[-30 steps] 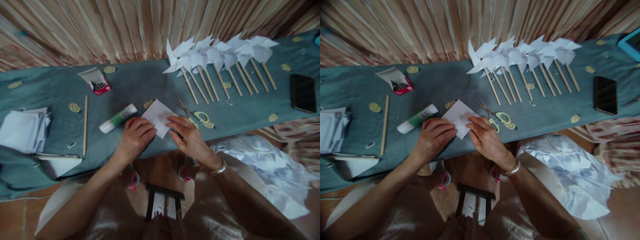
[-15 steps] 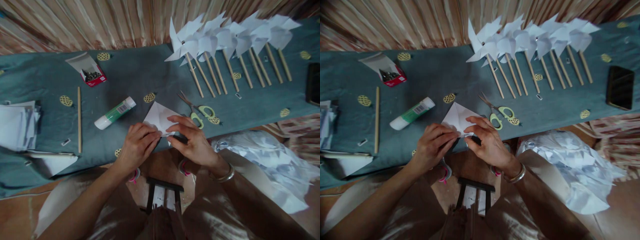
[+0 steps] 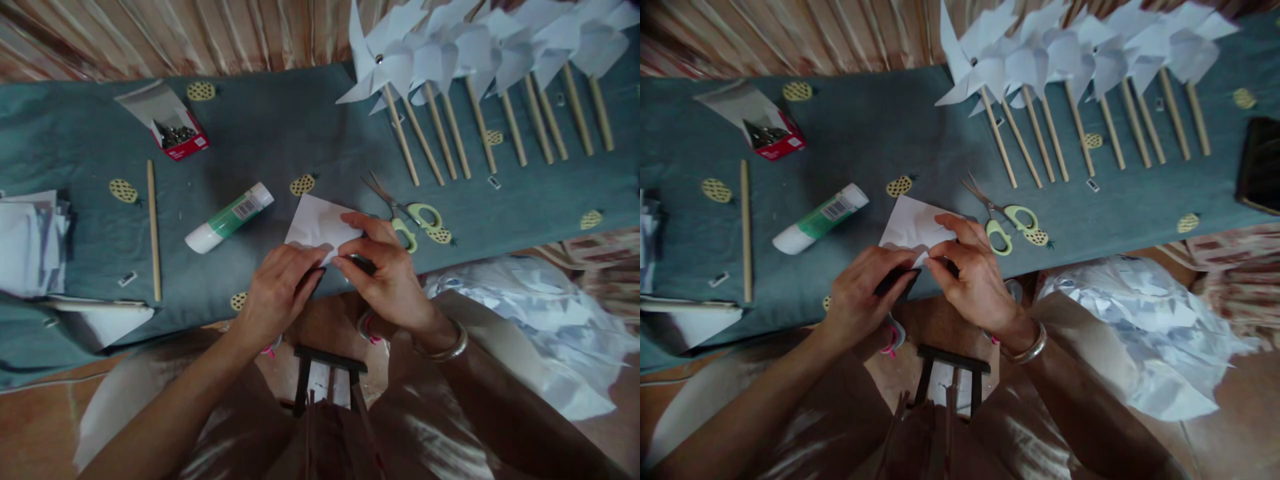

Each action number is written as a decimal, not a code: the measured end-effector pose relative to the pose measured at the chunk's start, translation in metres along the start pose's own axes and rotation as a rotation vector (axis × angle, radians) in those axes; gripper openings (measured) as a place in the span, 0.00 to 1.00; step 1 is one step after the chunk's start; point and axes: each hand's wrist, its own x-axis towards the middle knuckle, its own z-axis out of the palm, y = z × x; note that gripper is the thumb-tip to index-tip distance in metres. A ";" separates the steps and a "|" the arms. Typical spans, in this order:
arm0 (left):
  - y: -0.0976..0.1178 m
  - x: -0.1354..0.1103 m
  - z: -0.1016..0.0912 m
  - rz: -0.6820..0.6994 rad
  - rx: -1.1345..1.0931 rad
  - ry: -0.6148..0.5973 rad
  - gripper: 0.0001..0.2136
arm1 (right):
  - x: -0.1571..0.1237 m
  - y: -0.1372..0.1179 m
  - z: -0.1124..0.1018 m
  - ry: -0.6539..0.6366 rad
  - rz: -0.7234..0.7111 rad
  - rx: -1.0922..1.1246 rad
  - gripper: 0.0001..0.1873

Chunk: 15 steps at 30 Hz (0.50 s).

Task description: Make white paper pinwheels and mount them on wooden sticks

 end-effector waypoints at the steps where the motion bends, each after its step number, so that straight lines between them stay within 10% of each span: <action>1: 0.000 0.000 0.000 0.013 -0.002 0.003 0.09 | 0.000 0.000 0.001 0.004 -0.010 -0.012 0.03; 15: -0.001 0.000 0.000 0.058 -0.014 0.031 0.09 | 0.003 0.004 0.003 0.020 -0.012 -0.039 0.03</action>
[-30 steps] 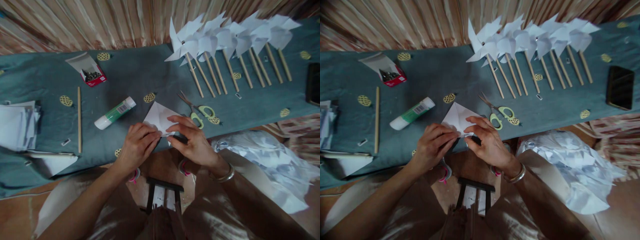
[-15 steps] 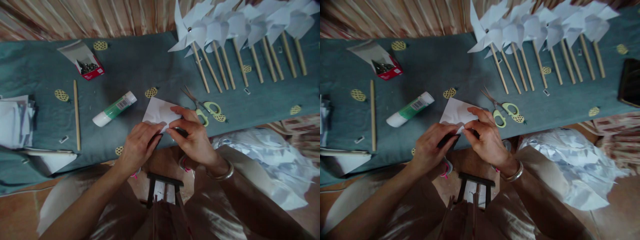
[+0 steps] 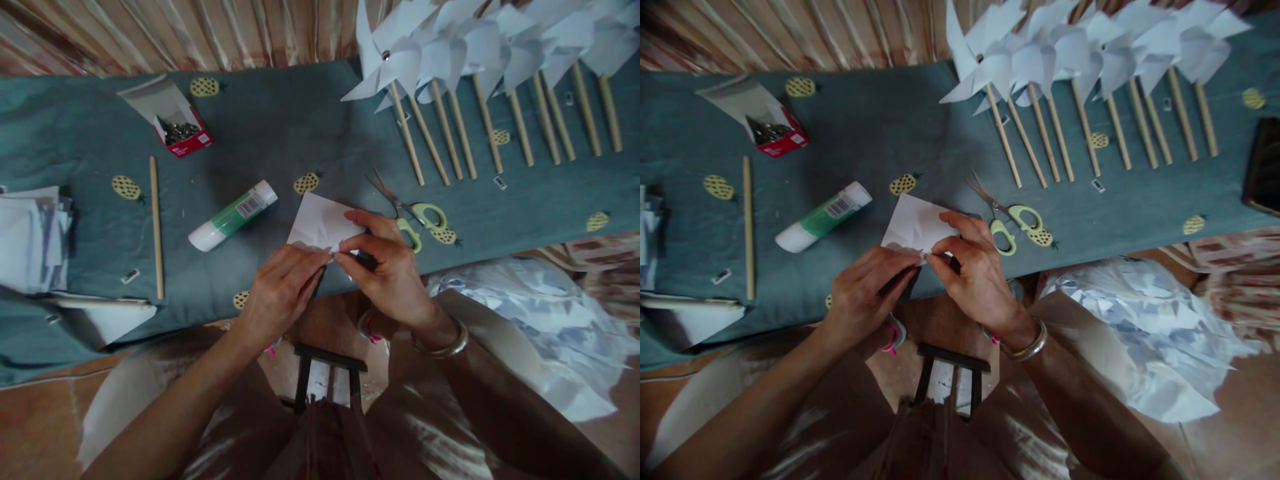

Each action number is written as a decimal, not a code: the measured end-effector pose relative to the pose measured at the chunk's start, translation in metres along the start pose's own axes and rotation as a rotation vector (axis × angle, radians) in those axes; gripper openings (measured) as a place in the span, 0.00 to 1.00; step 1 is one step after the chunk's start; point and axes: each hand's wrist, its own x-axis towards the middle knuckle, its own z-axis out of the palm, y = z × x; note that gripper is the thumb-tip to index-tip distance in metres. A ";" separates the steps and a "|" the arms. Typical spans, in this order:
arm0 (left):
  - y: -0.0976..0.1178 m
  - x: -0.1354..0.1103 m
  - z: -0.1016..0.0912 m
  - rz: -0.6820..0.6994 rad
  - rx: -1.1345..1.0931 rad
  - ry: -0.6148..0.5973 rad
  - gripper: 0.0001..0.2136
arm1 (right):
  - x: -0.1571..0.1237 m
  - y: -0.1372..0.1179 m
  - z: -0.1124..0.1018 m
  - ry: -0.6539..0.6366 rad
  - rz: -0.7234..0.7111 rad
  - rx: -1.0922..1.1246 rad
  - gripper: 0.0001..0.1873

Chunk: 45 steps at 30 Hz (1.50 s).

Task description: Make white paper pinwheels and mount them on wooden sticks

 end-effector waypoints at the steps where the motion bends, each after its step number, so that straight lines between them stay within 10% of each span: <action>1: 0.000 0.000 0.000 0.008 -0.008 -0.001 0.09 | 0.000 0.000 0.000 -0.002 0.003 0.002 0.03; 45: -0.002 0.009 0.000 -0.083 -0.082 -0.068 0.07 | 0.000 -0.003 0.006 0.046 0.001 -0.036 0.03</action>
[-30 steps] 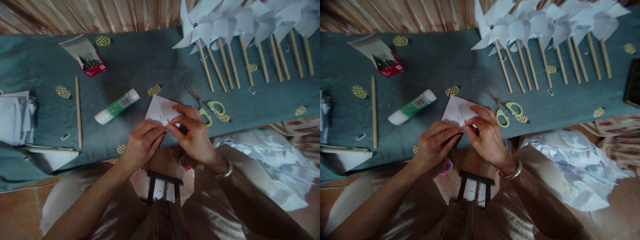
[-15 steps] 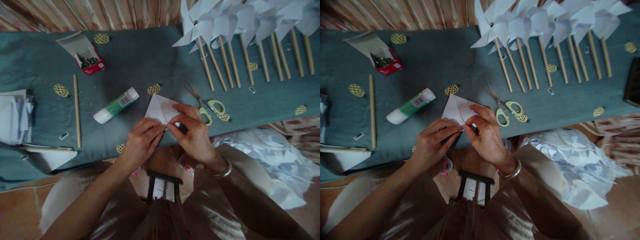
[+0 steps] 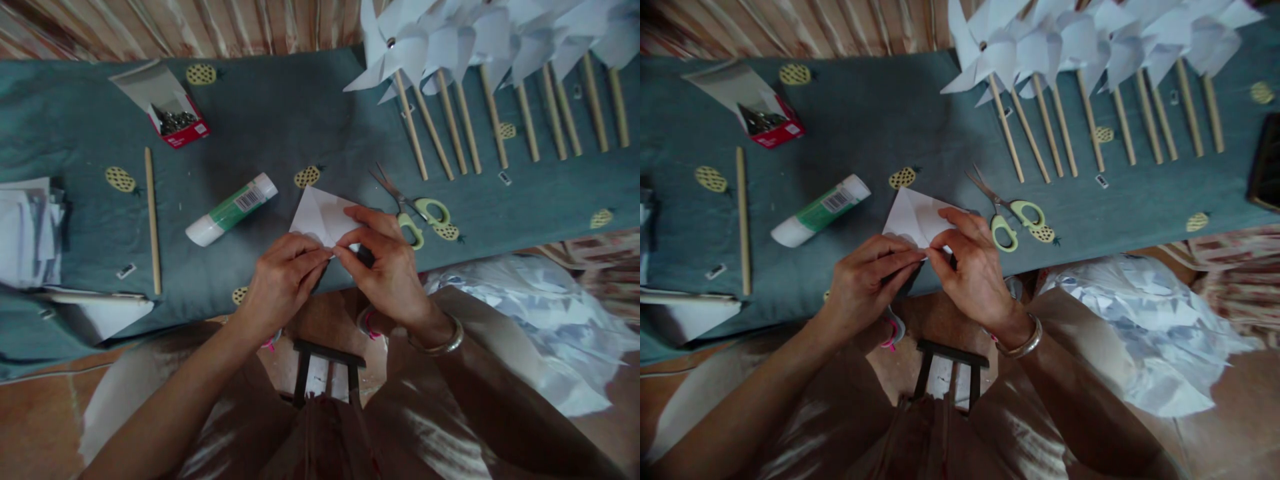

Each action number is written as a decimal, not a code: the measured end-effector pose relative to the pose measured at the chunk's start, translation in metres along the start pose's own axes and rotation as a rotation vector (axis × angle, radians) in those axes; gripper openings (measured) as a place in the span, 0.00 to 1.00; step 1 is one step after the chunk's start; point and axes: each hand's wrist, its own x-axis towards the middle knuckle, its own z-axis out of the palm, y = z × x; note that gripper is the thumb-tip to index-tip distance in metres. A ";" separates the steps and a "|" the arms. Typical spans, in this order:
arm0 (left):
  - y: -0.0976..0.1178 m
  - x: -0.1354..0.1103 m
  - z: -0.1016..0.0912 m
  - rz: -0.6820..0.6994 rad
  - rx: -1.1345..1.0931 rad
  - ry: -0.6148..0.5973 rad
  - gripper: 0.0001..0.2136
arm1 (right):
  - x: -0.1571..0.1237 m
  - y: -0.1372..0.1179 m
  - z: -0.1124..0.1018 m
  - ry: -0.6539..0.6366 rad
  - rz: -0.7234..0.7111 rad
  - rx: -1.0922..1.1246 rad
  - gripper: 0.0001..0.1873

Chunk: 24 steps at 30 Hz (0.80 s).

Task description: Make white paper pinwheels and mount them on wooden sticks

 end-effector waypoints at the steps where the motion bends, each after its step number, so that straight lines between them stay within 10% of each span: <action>1: 0.000 0.000 0.000 -0.001 0.000 -0.002 0.07 | 0.000 0.000 0.000 -0.002 -0.001 0.000 0.04; 24: 0.000 -0.001 0.000 0.012 0.035 0.004 0.07 | -0.007 0.003 0.011 0.018 -0.245 -0.179 0.13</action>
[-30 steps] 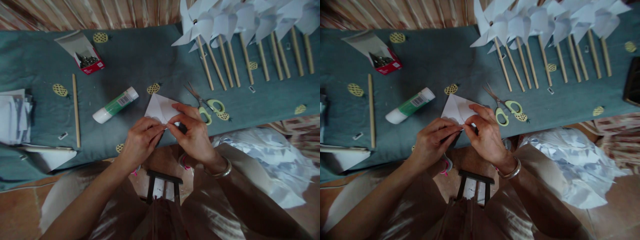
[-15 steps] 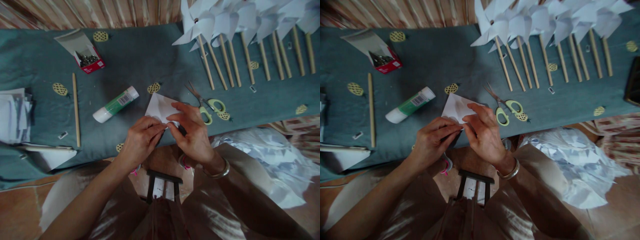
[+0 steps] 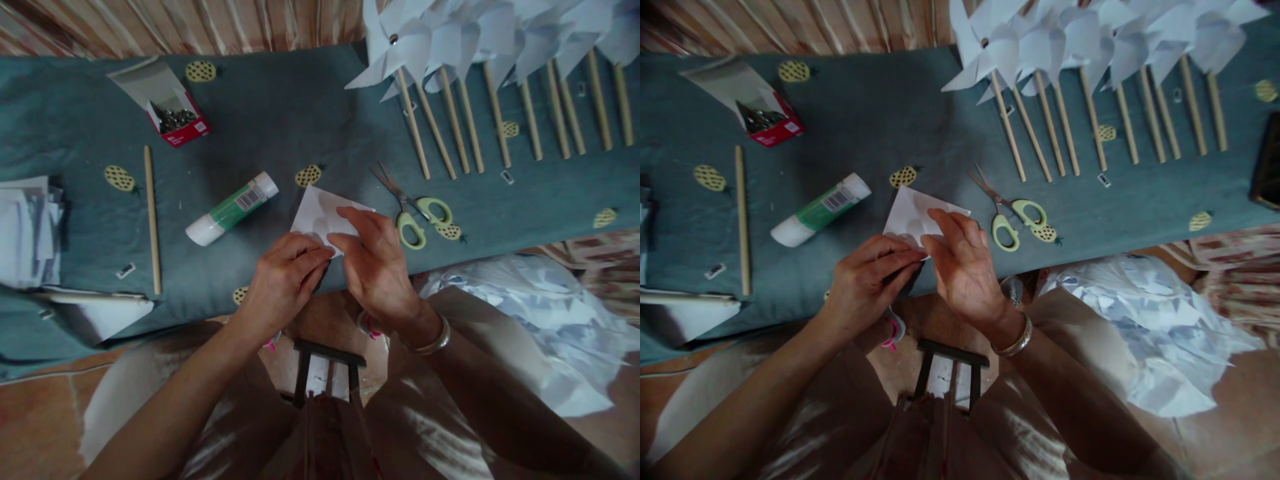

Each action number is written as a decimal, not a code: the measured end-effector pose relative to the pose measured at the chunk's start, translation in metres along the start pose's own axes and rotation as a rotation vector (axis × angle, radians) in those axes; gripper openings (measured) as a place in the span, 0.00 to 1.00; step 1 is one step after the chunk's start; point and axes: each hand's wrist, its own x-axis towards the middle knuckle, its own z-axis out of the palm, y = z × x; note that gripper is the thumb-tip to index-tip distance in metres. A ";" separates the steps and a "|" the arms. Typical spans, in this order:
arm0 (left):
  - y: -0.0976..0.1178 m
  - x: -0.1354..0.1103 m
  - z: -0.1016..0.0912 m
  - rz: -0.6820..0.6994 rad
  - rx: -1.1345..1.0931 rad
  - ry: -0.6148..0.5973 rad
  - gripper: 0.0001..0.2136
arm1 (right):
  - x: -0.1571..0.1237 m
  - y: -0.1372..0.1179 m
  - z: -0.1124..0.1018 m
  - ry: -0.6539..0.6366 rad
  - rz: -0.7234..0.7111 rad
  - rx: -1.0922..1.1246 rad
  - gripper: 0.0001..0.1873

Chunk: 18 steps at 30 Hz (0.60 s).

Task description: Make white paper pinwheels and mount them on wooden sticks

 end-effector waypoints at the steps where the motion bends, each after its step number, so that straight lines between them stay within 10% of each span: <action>1: 0.000 0.000 0.000 0.002 0.000 0.005 0.07 | -0.001 0.000 0.002 0.003 0.002 -0.001 0.13; 18: -0.001 -0.002 0.001 0.073 0.112 0.025 0.06 | 0.009 0.017 -0.013 0.035 0.134 -0.011 0.21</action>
